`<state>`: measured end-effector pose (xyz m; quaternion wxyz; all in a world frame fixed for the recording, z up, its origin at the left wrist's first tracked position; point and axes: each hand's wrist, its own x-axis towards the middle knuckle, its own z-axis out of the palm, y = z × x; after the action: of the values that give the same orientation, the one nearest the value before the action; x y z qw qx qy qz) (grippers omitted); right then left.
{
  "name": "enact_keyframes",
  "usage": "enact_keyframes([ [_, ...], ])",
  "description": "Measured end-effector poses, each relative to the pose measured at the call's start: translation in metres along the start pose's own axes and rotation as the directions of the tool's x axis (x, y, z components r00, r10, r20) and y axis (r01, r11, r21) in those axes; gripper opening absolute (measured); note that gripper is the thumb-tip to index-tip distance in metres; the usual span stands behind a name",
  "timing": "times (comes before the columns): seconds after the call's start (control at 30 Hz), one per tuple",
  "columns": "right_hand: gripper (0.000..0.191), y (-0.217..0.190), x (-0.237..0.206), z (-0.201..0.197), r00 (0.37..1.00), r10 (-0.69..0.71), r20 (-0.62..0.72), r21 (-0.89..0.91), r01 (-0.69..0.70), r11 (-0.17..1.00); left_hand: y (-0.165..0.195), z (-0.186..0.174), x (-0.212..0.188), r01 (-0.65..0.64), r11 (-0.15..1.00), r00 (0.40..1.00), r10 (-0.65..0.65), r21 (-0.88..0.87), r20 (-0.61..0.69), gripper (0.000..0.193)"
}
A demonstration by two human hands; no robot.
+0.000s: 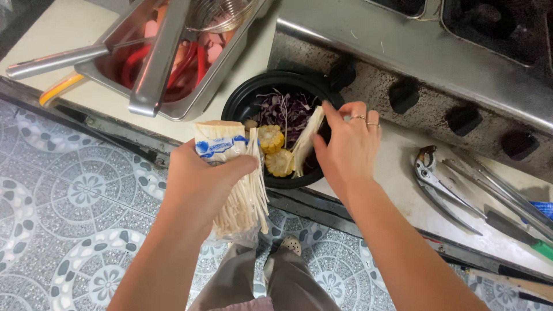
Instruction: The person assembles individual food bowls by adding enoki mushrooms, corn, and other ingredients from containers into black bowls. They handle the ingredients by hand and place them into multiple bowls arranged on a stainless steel counter.
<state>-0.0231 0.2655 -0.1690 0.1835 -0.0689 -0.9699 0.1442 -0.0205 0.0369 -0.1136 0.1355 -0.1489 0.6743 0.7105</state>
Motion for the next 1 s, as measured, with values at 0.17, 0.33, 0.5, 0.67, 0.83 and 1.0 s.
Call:
enact_keyframes([
  [0.17, 0.041, -0.002, -0.023, -0.003, 0.995, 0.065, -0.077, 0.056, -0.061, 0.997, -0.006, 0.000, 0.000, 0.012, 1.000, 1.000, -0.012, 0.023, 0.010, 0.037],
  [0.33, 0.021, -0.004, -0.031, 0.002, 0.995, -0.097, -0.021, -0.003, 0.097, 0.995, -0.009, 0.007, -0.004, 0.058, 0.998, 0.998, -0.058, 0.001, 0.013, 0.037],
  [0.5, 0.015, -0.001, -0.028, -0.008, 0.993, 0.040, 0.110, -0.103, -0.028, 0.994, -0.008, 0.016, -0.009, 0.043, 0.999, 0.999, -0.043, -0.033, 0.015, 0.038],
  [0.67, 0.018, -0.021, -0.034, -0.030, 0.982, 0.186, -0.013, 0.270, -0.176, 0.947, 0.000, 0.023, -0.008, 0.035, 0.994, 0.999, -0.031, -0.108, 0.038, 0.038],
  [0.83, 0.029, -0.042, -0.025, -0.059, 0.838, 0.255, 0.483, 0.775, -0.545, 0.320, 0.016, 0.038, -0.011, -0.012, 0.999, 0.995, 0.016, -0.039, 0.103, 0.032],
  [1.0, 0.034, -0.057, -0.014, -0.080, 0.834, 0.286, 0.471, 0.755, -0.549, 0.358, 0.038, 0.052, -0.018, -0.147, 0.977, 0.979, 0.121, 0.157, 0.161, 0.028],
])
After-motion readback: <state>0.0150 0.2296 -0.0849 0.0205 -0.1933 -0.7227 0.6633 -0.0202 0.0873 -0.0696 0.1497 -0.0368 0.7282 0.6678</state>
